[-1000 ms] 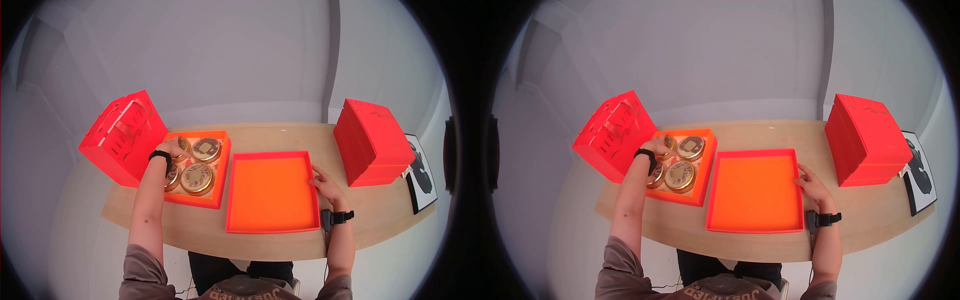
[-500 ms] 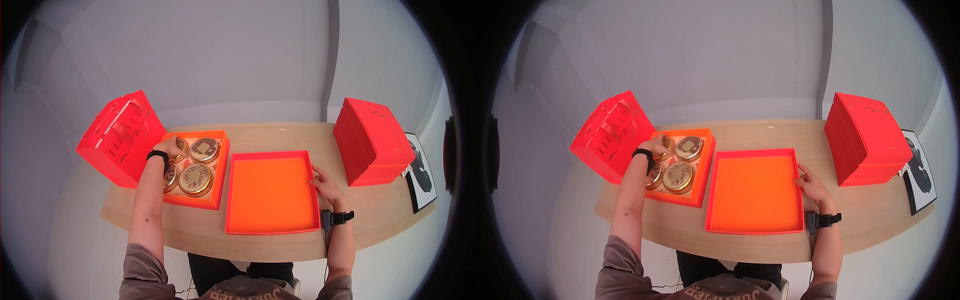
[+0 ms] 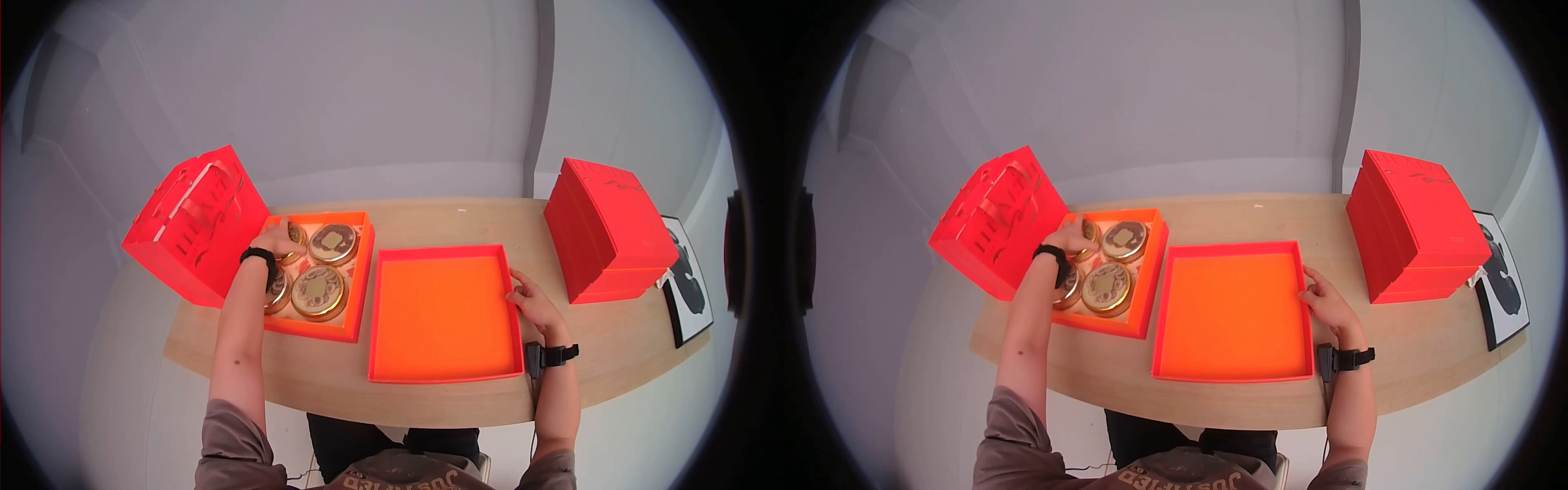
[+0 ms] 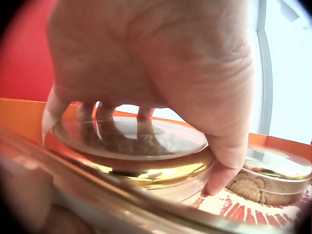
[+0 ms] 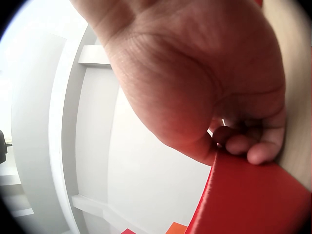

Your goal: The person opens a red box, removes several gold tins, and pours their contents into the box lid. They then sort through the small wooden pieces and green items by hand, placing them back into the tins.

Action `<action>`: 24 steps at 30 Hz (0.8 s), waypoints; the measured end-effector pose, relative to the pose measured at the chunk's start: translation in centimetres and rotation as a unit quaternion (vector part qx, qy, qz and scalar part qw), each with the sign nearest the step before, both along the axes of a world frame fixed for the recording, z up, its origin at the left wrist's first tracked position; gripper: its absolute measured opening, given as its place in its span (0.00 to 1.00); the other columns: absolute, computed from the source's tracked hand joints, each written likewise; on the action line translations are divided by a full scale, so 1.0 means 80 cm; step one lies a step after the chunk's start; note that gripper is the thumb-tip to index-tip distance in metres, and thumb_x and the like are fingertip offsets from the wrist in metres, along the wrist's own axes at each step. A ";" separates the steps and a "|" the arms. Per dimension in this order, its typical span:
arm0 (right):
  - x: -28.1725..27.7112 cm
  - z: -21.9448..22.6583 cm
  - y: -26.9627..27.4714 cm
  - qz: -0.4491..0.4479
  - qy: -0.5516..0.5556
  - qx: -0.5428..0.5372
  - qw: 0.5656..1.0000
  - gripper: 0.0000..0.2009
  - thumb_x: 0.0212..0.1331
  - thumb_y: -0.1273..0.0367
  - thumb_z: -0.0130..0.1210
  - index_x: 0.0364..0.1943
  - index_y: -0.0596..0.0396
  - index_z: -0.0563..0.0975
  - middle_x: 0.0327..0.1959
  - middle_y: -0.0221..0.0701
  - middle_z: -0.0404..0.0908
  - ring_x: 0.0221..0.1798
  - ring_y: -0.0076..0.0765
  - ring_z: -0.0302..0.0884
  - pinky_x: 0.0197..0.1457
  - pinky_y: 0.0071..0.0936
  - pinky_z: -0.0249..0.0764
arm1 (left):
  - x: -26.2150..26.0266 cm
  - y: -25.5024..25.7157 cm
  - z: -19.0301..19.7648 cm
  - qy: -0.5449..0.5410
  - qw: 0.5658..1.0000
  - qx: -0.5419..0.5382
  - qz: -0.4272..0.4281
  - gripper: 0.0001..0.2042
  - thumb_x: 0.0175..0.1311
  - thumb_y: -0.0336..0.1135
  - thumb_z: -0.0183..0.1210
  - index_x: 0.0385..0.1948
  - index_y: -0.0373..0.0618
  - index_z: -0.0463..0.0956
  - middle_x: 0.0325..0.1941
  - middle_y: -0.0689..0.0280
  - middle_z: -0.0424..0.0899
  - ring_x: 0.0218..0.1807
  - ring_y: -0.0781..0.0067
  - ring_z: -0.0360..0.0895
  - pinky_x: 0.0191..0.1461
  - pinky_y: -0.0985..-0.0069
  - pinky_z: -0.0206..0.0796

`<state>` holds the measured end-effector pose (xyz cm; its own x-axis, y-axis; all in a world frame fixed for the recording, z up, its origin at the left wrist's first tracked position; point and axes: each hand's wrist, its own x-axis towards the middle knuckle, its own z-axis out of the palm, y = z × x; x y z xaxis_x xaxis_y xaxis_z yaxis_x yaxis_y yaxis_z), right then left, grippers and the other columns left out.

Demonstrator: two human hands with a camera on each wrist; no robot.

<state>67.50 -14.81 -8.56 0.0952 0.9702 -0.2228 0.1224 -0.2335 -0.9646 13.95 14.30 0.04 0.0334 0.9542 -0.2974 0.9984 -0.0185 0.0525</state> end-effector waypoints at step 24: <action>0.003 -0.005 0.002 0.004 0.000 0.003 1.000 0.33 0.68 0.74 0.54 0.78 0.55 0.59 0.31 0.24 0.75 0.32 0.19 0.69 0.37 0.20 0.67 | -0.019 0.000 -0.003 -0.061 0.998 0.034 -0.009 0.61 0.38 0.60 0.71 0.79 0.49 0.47 0.79 0.35 0.50 0.80 0.33 0.52 0.79 0.52 0.53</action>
